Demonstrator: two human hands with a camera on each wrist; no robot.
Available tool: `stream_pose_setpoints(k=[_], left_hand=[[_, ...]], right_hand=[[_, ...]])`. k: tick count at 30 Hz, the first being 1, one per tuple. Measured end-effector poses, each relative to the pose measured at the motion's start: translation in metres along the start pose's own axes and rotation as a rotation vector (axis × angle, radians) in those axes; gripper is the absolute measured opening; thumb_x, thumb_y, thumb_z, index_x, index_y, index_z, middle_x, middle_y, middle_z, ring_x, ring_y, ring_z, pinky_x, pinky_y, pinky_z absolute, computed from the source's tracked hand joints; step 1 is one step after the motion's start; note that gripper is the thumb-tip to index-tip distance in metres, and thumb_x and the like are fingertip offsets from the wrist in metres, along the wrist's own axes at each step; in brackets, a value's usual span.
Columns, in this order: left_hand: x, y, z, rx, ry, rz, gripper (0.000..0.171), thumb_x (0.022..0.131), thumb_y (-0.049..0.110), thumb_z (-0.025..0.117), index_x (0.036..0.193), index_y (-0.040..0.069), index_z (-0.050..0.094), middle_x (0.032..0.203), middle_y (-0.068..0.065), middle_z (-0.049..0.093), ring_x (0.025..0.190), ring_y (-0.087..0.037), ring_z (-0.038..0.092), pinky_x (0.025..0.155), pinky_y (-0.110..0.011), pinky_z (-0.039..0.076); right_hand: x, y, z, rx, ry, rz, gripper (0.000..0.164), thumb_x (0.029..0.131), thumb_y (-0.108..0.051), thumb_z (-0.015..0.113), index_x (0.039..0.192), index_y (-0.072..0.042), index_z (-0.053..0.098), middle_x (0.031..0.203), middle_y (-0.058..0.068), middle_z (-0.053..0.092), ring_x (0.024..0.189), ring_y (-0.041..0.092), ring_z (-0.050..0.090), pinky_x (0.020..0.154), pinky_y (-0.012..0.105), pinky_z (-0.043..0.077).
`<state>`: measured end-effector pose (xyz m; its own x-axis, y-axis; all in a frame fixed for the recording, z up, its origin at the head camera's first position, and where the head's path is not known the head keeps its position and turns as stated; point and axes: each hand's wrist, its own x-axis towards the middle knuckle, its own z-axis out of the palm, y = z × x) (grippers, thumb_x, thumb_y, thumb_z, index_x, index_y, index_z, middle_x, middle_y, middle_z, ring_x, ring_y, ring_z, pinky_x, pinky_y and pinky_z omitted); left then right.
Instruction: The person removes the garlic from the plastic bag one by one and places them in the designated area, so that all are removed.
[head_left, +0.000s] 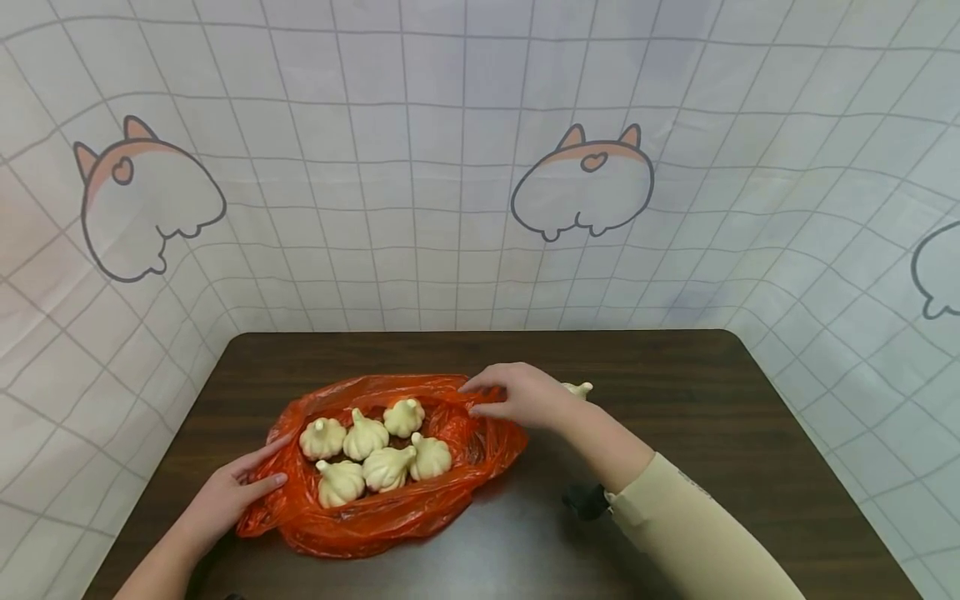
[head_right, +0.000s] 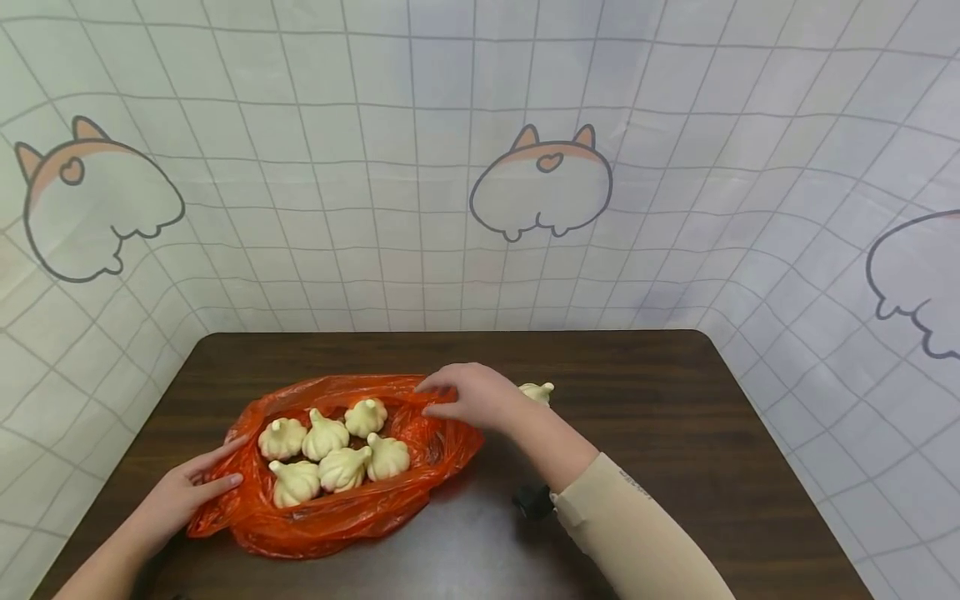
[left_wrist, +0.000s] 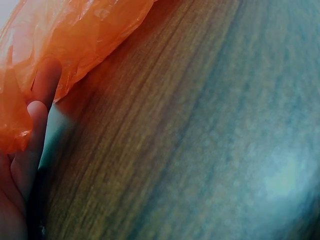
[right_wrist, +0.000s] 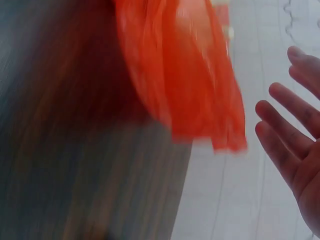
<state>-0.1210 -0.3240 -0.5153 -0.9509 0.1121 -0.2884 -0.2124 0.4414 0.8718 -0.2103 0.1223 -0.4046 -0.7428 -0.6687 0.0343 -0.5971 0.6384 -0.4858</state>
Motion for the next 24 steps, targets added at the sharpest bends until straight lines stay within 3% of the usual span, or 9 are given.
stream_pose_setpoints(k=[7, 14, 24], left_hand=[[0.001, 0.0, 0.0, 0.0, -0.003, 0.002, 0.071, 0.095, 0.04, 0.066, 0.155, 0.016, 0.037, 0.161, -0.022, 0.019, 0.141, -0.04, 0.03, 0.086, -0.023, 0.05], [0.0, 0.0, 0.001, -0.002, -0.004, -0.002, 0.071, 0.095, 0.041, 0.066, 0.155, 0.016, 0.037, 0.16, -0.023, 0.022, 0.14, -0.039, 0.033, 0.088, -0.026, 0.052], [0.0, 0.001, 0.001, -0.019, 0.006, 0.0, 0.07, 0.095, 0.038, 0.066, 0.155, 0.015, 0.037, 0.158, -0.024, 0.025, 0.135, -0.038, 0.04, 0.086, -0.027, 0.053]], right_hand=[[0.022, -0.026, 0.018, 0.026, -0.099, -0.068, 0.033, 0.093, -0.033, 0.071, 0.125, -0.024, 0.071, 0.124, -0.007, 0.066, 0.109, 0.017, 0.062, 0.093, 0.032, 0.049], [0.037, -0.031, 0.036, 0.015, -0.198, -0.088, 0.031, 0.095, -0.031, 0.068, 0.125, -0.026, 0.071, 0.12, -0.007, 0.068, 0.105, 0.013, 0.063, 0.087, 0.024, 0.048], [0.046, -0.032, 0.055, -0.066, -0.249, -0.121, 0.031, 0.099, -0.029, 0.062, 0.13, -0.03, 0.068, 0.13, -0.015, 0.062, 0.127, 0.006, 0.052, 0.107, 0.029, 0.04]])
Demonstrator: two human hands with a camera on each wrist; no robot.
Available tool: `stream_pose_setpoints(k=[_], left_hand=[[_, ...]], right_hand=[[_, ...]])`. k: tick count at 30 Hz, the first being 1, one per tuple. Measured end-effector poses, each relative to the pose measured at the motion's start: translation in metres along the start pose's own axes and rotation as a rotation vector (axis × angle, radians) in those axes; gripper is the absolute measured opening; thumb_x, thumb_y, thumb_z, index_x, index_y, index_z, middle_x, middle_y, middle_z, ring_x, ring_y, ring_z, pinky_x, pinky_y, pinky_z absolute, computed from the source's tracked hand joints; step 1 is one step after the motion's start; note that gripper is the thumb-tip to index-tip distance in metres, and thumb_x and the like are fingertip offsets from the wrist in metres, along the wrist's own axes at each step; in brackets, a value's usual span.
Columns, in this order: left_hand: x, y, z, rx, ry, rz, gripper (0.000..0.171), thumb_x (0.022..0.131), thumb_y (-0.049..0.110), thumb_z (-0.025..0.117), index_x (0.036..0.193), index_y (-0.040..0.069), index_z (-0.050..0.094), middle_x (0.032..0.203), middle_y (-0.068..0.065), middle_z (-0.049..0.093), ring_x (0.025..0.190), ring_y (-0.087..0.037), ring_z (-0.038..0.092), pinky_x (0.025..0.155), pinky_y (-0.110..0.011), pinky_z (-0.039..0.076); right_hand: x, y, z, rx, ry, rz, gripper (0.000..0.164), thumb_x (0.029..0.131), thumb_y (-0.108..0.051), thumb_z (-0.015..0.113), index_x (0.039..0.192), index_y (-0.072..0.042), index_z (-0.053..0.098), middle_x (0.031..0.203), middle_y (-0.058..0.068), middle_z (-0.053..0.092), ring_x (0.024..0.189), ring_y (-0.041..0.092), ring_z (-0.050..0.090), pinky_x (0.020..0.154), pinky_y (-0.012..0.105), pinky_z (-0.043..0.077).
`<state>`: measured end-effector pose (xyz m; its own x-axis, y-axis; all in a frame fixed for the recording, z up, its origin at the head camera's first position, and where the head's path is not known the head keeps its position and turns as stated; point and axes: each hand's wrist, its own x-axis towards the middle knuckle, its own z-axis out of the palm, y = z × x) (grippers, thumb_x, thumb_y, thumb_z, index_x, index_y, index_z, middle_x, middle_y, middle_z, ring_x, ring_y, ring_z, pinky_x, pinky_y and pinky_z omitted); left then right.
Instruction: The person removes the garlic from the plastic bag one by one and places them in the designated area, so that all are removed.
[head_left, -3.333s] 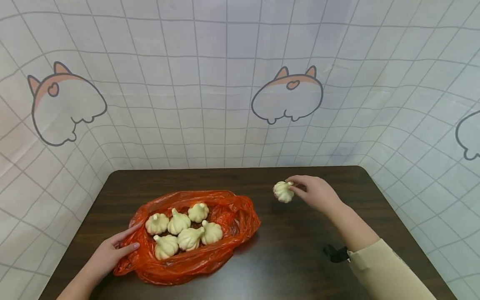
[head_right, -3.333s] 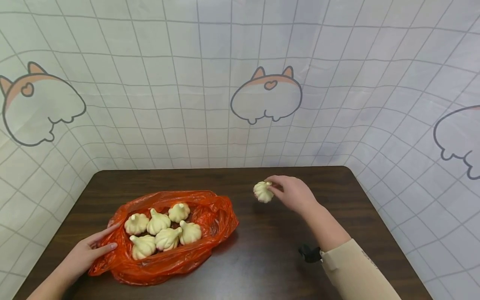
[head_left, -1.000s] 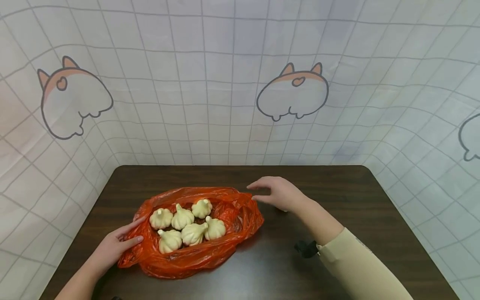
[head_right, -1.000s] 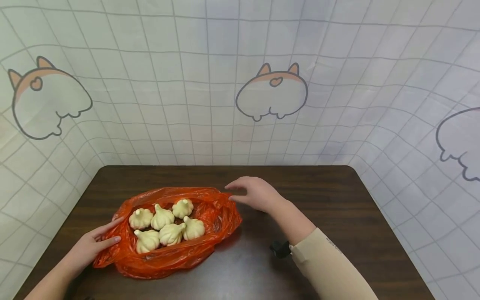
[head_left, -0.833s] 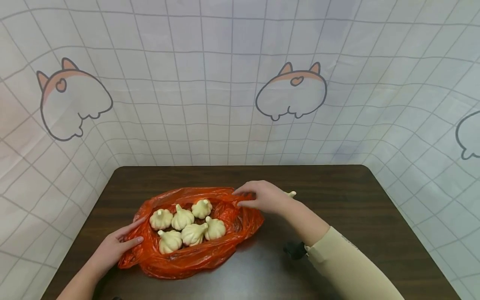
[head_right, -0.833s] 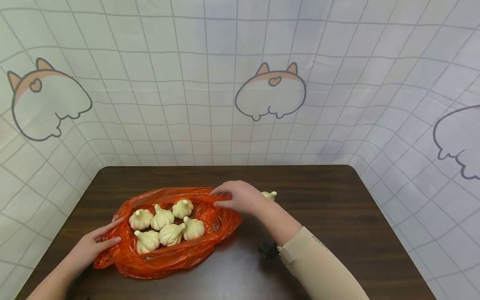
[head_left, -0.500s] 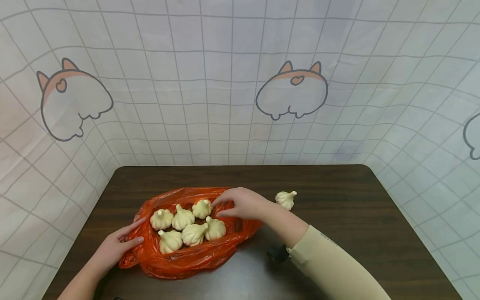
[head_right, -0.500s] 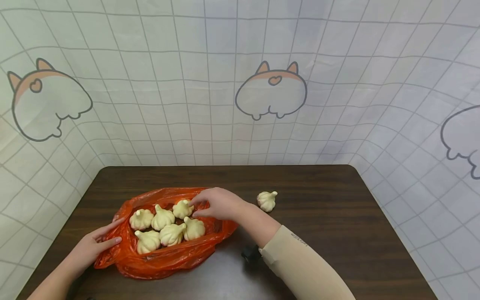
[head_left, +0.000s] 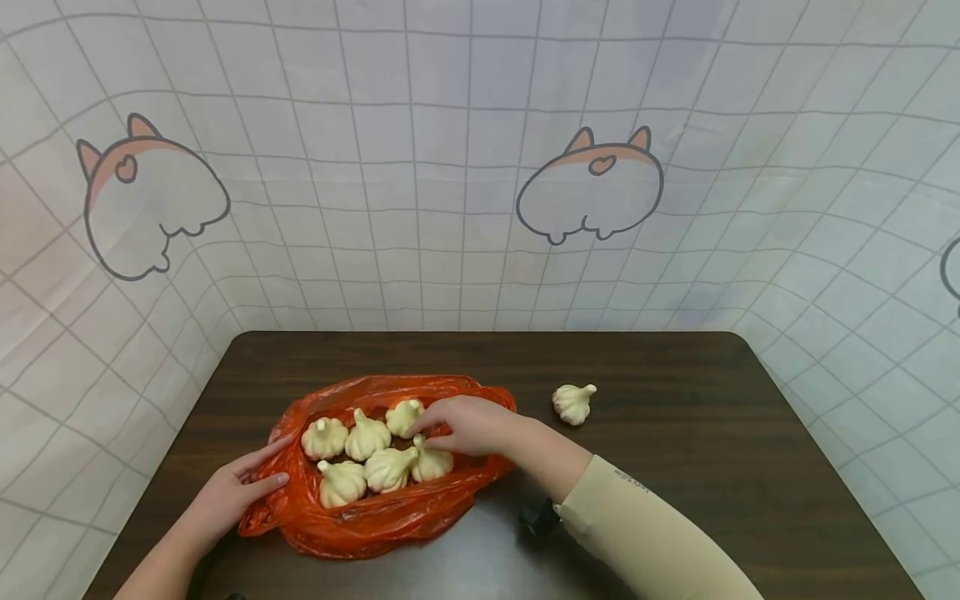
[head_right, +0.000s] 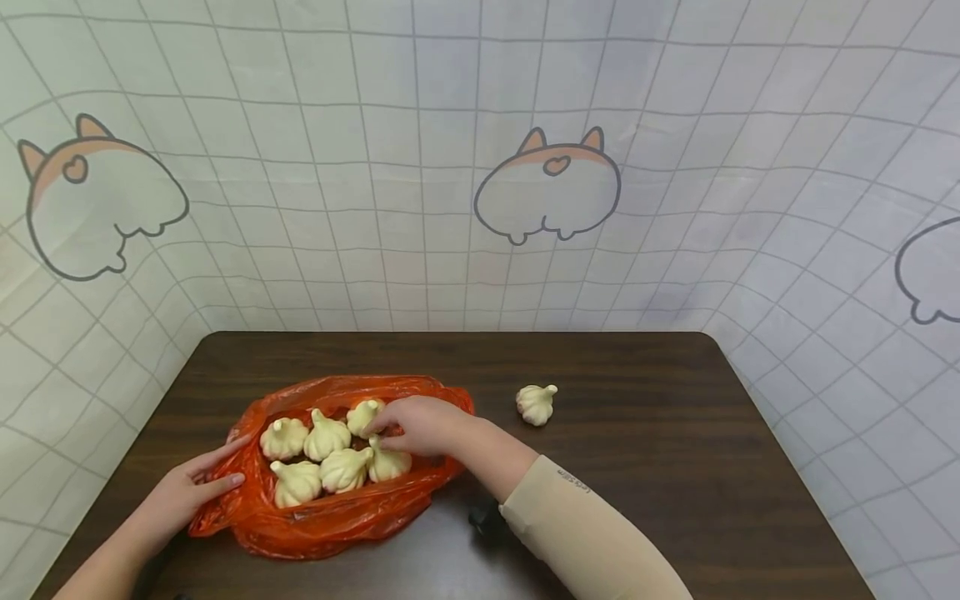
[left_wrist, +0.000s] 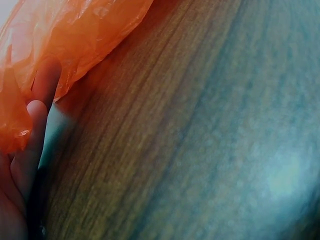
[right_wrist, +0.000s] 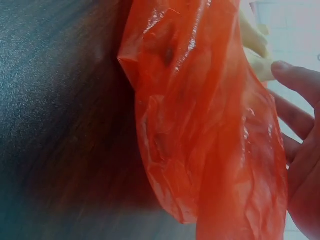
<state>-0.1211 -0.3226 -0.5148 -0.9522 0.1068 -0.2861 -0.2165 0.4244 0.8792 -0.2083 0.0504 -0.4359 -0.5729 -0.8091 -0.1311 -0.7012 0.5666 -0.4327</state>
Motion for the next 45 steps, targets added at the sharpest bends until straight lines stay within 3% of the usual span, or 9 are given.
stream_pose_setpoints(k=[4, 17, 27, 33, 45], left_hand=[[0.0, 0.002, 0.0, 0.004, -0.001, 0.004, 0.07, 0.096, 0.038, 0.066, 0.155, 0.014, 0.037, 0.159, -0.024, 0.024, 0.137, -0.038, 0.037, 0.086, -0.024, 0.052], [0.001, -0.003, -0.002, -0.004, -0.004, -0.009, 0.071, 0.095, 0.038, 0.067, 0.154, 0.015, 0.038, 0.157, -0.025, 0.028, 0.128, -0.027, 0.049, 0.085, -0.026, 0.053], [0.001, -0.002, -0.001, 0.009, -0.007, -0.007, 0.071, 0.095, 0.039, 0.067, 0.155, 0.014, 0.037, 0.159, -0.023, 0.022, 0.139, -0.039, 0.033, 0.085, -0.023, 0.051], [0.001, -0.002, 0.0, 0.007, -0.002, -0.005, 0.071, 0.095, 0.037, 0.067, 0.154, 0.013, 0.037, 0.157, -0.024, 0.027, 0.133, -0.034, 0.043, 0.084, -0.024, 0.052], [0.0, 0.0, 0.0, 0.014, -0.002, 0.006, 0.071, 0.095, 0.037, 0.067, 0.154, 0.012, 0.037, 0.159, -0.024, 0.022, 0.138, -0.039, 0.033, 0.084, -0.021, 0.05]], right_hand=[[-0.001, -0.001, 0.001, -0.027, 0.004, -0.001, 0.029, 0.1, -0.029, 0.061, 0.128, -0.031, 0.069, 0.129, -0.016, 0.062, 0.127, 0.005, 0.051, 0.107, 0.029, 0.039], [-0.013, 0.005, -0.001, -0.005, 0.037, 0.01, 0.021, 0.098, -0.033, 0.063, 0.117, -0.03, 0.071, 0.117, -0.016, 0.066, 0.111, 0.003, 0.059, 0.097, 0.027, 0.046], [-0.024, 0.006, -0.018, 0.007, 0.094, 0.043, 0.023, 0.098, -0.033, 0.063, 0.12, -0.029, 0.07, 0.112, -0.017, 0.067, 0.097, 0.007, 0.061, 0.088, 0.028, 0.049], [-0.033, 0.008, -0.029, 0.029, 0.142, 0.062, 0.021, 0.099, -0.032, 0.062, 0.118, -0.031, 0.07, 0.109, -0.017, 0.068, 0.084, 0.005, 0.059, 0.079, 0.027, 0.049], [-0.069, 0.027, -0.059, 0.102, 0.303, 0.131, 0.02, 0.099, -0.029, 0.062, 0.118, -0.027, 0.069, 0.112, -0.01, 0.071, 0.097, 0.005, 0.064, 0.086, 0.033, 0.052]])
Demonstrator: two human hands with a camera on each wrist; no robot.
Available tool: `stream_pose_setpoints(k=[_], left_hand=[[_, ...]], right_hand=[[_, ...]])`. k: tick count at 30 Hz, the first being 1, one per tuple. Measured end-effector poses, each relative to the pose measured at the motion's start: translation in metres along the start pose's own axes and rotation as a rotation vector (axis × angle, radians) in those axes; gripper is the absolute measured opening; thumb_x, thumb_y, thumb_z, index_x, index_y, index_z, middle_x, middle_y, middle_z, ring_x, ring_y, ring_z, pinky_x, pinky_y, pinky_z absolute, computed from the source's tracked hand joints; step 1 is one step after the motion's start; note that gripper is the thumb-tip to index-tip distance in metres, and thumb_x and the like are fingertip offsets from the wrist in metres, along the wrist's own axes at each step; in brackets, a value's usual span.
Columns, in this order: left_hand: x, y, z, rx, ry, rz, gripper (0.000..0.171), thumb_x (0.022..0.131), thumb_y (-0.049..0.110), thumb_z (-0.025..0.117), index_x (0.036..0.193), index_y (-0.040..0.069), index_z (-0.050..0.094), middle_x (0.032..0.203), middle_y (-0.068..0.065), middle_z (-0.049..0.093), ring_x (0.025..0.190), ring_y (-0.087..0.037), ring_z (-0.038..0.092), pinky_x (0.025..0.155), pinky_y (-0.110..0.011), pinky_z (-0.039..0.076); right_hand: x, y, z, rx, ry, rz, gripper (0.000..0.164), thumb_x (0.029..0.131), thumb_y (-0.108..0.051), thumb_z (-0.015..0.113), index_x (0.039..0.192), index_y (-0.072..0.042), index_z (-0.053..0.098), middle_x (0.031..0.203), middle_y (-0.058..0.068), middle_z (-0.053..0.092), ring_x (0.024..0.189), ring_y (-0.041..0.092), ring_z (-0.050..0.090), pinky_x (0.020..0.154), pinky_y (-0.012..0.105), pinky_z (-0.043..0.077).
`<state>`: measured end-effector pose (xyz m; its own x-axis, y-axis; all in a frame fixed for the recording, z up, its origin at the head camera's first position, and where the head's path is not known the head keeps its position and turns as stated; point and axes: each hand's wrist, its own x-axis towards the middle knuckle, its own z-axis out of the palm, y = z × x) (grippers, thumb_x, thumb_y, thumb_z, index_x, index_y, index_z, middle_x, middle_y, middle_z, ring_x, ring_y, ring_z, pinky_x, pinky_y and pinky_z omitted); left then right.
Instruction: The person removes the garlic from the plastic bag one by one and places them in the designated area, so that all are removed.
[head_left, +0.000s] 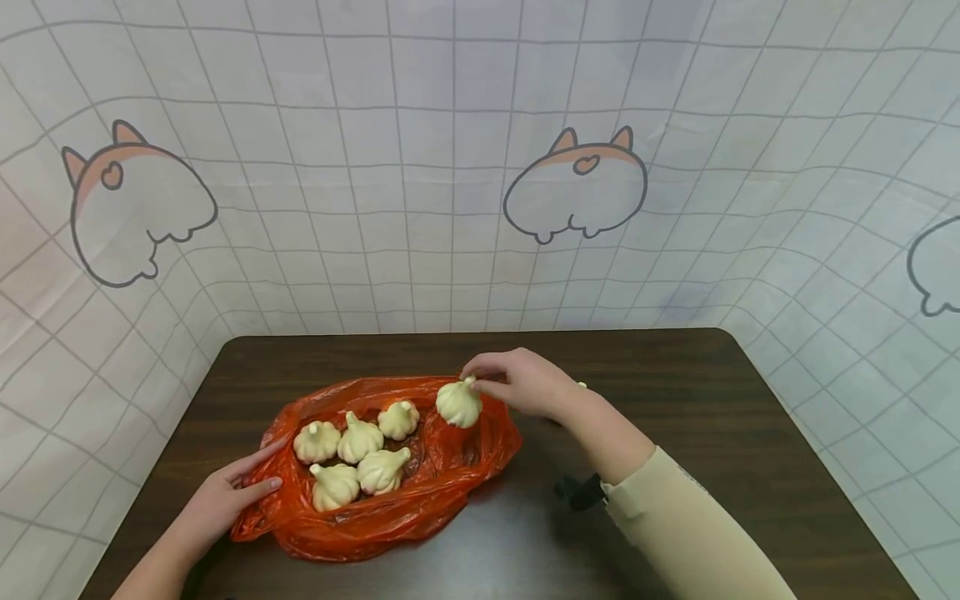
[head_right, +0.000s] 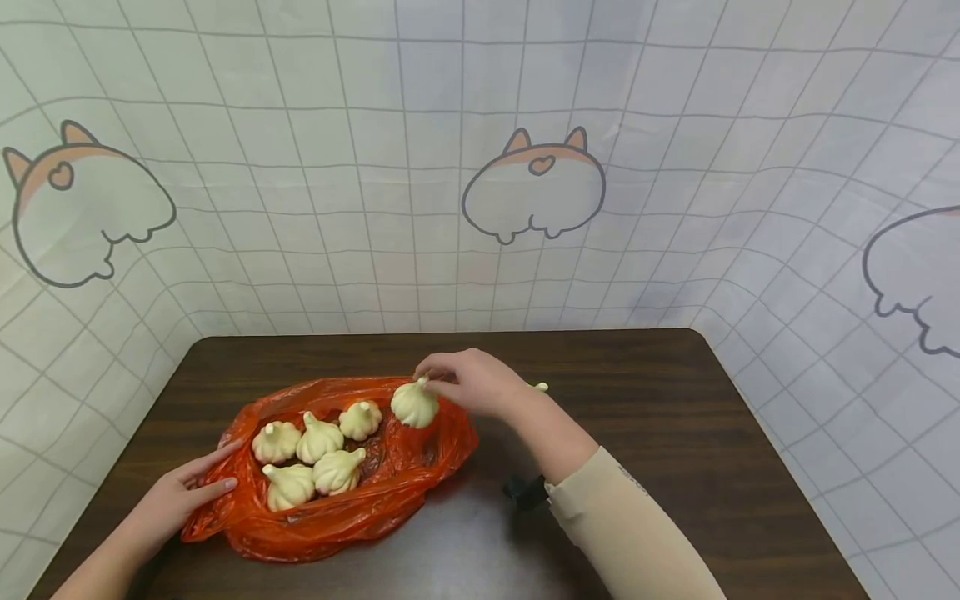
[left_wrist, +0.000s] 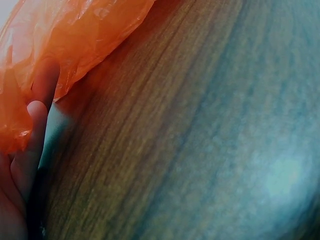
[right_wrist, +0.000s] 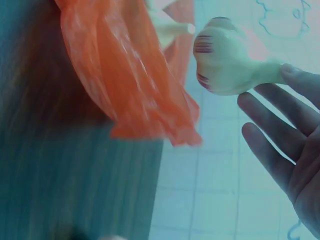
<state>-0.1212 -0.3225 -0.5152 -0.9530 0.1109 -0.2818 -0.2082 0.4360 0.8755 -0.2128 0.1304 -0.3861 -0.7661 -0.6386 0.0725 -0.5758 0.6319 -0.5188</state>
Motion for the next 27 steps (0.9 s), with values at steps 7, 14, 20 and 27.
stream_pose_setpoints(k=[7, 14, 20, 27], left_hand=[[-0.001, 0.0, -0.001, 0.001, -0.003, 0.007, 0.07, 0.096, 0.037, 0.066, 0.154, 0.011, 0.037, 0.16, -0.024, 0.02, 0.14, -0.04, 0.029, 0.084, -0.02, 0.049], [0.001, -0.002, 0.0, -0.004, -0.001, 0.008, 0.07, 0.095, 0.037, 0.066, 0.154, 0.012, 0.037, 0.159, -0.024, 0.022, 0.138, -0.039, 0.034, 0.084, -0.022, 0.051], [0.001, -0.002, 0.001, -0.016, -0.001, 0.001, 0.07, 0.095, 0.036, 0.067, 0.154, 0.011, 0.037, 0.158, -0.025, 0.025, 0.13, -0.03, 0.045, 0.084, -0.025, 0.053], [0.0, 0.0, 0.001, -0.014, -0.003, -0.008, 0.071, 0.095, 0.037, 0.067, 0.154, 0.012, 0.037, 0.158, -0.024, 0.024, 0.127, -0.024, 0.049, 0.084, -0.025, 0.053]], right_hand=[[-0.027, 0.026, -0.025, 0.052, 0.133, 0.049, 0.022, 0.099, -0.025, 0.064, 0.119, -0.02, 0.07, 0.115, -0.003, 0.072, 0.106, 0.015, 0.067, 0.088, 0.041, 0.054], [-0.067, 0.063, -0.054, 0.003, 0.257, 0.148, 0.024, 0.098, -0.03, 0.064, 0.118, -0.018, 0.071, 0.116, 0.001, 0.071, 0.106, 0.021, 0.067, 0.089, 0.046, 0.052], [-0.107, 0.096, -0.073, -0.015, 0.298, 0.288, 0.033, 0.1, -0.037, 0.059, 0.124, -0.016, 0.068, 0.119, 0.008, 0.069, 0.109, 0.028, 0.065, 0.086, 0.05, 0.052], [-0.135, 0.114, -0.08, -0.048, 0.331, 0.322, 0.031, 0.101, -0.032, 0.059, 0.123, -0.013, 0.067, 0.114, 0.01, 0.071, 0.104, 0.03, 0.067, 0.083, 0.051, 0.052]])
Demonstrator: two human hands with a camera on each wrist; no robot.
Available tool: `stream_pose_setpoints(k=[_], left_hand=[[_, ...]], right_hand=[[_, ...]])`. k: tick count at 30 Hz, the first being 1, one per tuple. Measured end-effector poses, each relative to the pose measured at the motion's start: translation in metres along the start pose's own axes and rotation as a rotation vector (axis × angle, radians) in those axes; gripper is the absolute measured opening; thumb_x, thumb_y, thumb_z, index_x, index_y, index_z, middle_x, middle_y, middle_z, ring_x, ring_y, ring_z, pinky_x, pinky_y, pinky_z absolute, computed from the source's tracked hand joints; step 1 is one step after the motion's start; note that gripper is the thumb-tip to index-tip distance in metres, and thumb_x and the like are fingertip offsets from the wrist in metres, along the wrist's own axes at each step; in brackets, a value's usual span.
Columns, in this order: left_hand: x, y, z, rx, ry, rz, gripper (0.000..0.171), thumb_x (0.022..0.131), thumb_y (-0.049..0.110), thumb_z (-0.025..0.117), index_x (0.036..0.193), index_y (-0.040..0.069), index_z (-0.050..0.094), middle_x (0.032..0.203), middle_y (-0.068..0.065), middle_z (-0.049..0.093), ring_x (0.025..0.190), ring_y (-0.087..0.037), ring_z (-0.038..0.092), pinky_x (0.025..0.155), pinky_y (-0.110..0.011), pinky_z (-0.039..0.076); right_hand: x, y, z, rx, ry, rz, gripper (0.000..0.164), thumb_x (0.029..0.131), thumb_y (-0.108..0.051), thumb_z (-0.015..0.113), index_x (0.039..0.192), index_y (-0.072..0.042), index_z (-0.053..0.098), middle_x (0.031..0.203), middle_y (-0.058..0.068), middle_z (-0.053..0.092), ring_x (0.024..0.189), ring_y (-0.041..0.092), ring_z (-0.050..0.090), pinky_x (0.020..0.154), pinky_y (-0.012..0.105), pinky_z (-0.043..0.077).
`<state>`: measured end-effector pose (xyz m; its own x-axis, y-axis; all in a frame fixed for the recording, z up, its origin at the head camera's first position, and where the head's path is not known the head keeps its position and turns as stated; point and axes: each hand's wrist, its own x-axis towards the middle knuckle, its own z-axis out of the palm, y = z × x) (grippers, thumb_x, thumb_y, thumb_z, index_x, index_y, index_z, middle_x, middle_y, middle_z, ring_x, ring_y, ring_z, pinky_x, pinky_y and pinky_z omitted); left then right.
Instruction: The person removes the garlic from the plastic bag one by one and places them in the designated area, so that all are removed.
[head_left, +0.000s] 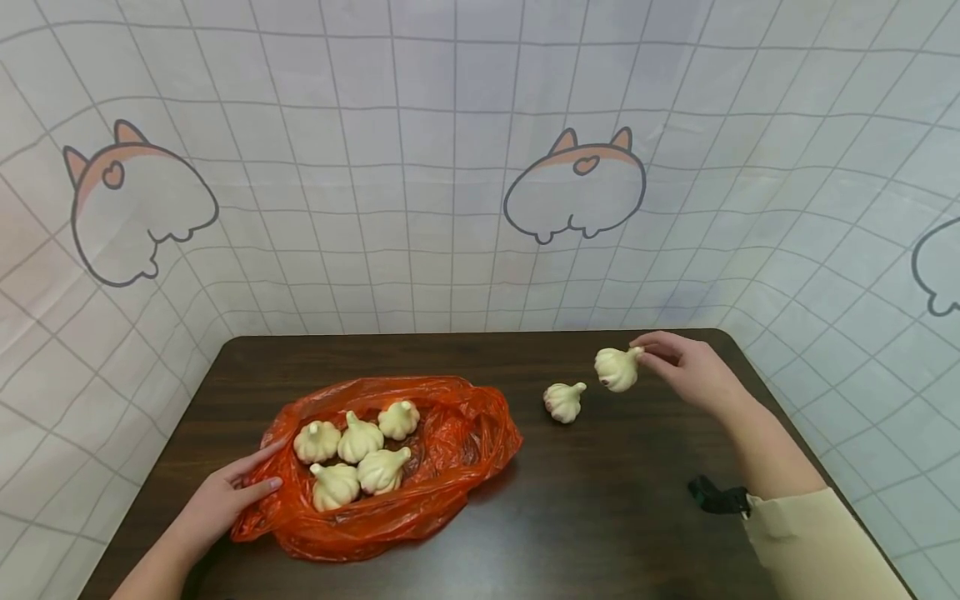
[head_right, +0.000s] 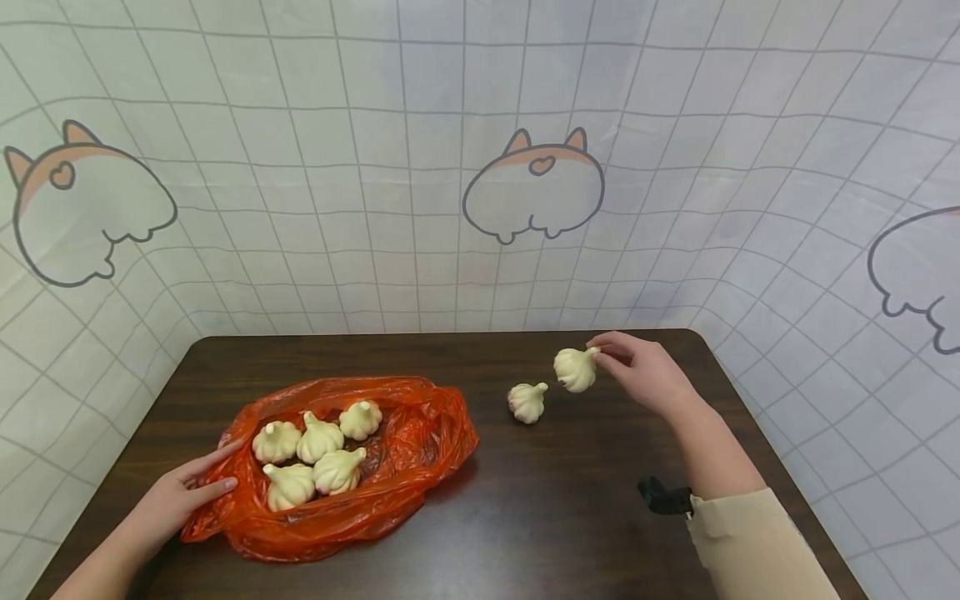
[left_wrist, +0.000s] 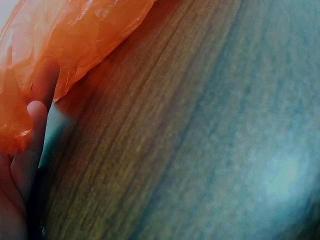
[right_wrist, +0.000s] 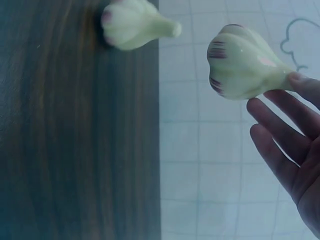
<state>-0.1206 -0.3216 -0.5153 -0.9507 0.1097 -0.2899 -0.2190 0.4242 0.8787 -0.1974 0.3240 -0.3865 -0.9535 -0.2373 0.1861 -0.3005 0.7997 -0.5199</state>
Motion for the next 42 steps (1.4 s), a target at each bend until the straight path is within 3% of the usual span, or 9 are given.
stream_pose_setpoints(k=[5, 14, 27, 34, 40, 42], left_hand=[[0.002, -0.001, 0.0, -0.022, -0.01, -0.001, 0.07, 0.095, 0.036, 0.067, 0.154, 0.013, 0.037, 0.157, -0.024, 0.026, 0.112, -0.003, 0.056, 0.084, -0.027, 0.054], [-0.002, -0.003, -0.005, 0.003, -0.007, -0.014, 0.071, 0.096, 0.037, 0.065, 0.155, 0.011, 0.034, 0.159, -0.025, 0.022, 0.128, -0.029, 0.048, 0.084, -0.028, 0.054], [-0.001, -0.004, -0.003, 0.003, -0.017, -0.006, 0.071, 0.097, 0.036, 0.065, 0.155, 0.011, 0.034, 0.158, -0.027, 0.024, 0.131, -0.033, 0.044, 0.084, -0.026, 0.053], [0.001, -0.002, -0.001, 0.011, -0.013, -0.016, 0.071, 0.096, 0.038, 0.066, 0.155, 0.012, 0.035, 0.159, -0.024, 0.021, 0.131, -0.031, 0.044, 0.084, -0.025, 0.053], [0.001, -0.003, -0.002, 0.011, -0.015, -0.003, 0.071, 0.096, 0.038, 0.065, 0.155, 0.013, 0.035, 0.159, -0.026, 0.022, 0.135, -0.036, 0.039, 0.085, -0.024, 0.052], [0.001, -0.003, -0.002, 0.007, -0.012, -0.006, 0.071, 0.096, 0.037, 0.065, 0.155, 0.013, 0.035, 0.158, -0.027, 0.024, 0.132, -0.034, 0.044, 0.084, -0.025, 0.052]], right_hand=[[-0.006, 0.017, 0.005, 0.009, -0.016, 0.036, 0.03, 0.101, -0.029, 0.06, 0.124, -0.01, 0.066, 0.114, 0.013, 0.071, 0.106, 0.034, 0.066, 0.083, 0.053, 0.052], [0.001, 0.036, 0.042, 0.014, -0.111, 0.083, 0.031, 0.101, -0.027, 0.059, 0.125, -0.008, 0.064, 0.117, 0.016, 0.069, 0.108, 0.037, 0.064, 0.084, 0.053, 0.052], [0.012, 0.039, 0.065, -0.033, -0.148, 0.084, 0.03, 0.101, -0.027, 0.059, 0.125, -0.01, 0.065, 0.117, 0.017, 0.07, 0.109, 0.037, 0.064, 0.082, 0.052, 0.052], [0.012, 0.035, 0.066, -0.034, -0.158, 0.085, 0.035, 0.101, -0.027, 0.06, 0.133, -0.014, 0.062, 0.119, 0.017, 0.069, 0.11, 0.037, 0.064, 0.084, 0.053, 0.052], [0.013, 0.032, 0.066, -0.031, -0.176, 0.083, 0.045, 0.099, -0.026, 0.062, 0.142, -0.014, 0.055, 0.123, 0.016, 0.068, 0.112, 0.035, 0.064, 0.086, 0.052, 0.052], [0.013, 0.031, 0.065, -0.037, -0.173, 0.078, 0.047, 0.099, -0.027, 0.063, 0.143, -0.014, 0.055, 0.123, 0.016, 0.068, 0.111, 0.035, 0.064, 0.086, 0.052, 0.051]])
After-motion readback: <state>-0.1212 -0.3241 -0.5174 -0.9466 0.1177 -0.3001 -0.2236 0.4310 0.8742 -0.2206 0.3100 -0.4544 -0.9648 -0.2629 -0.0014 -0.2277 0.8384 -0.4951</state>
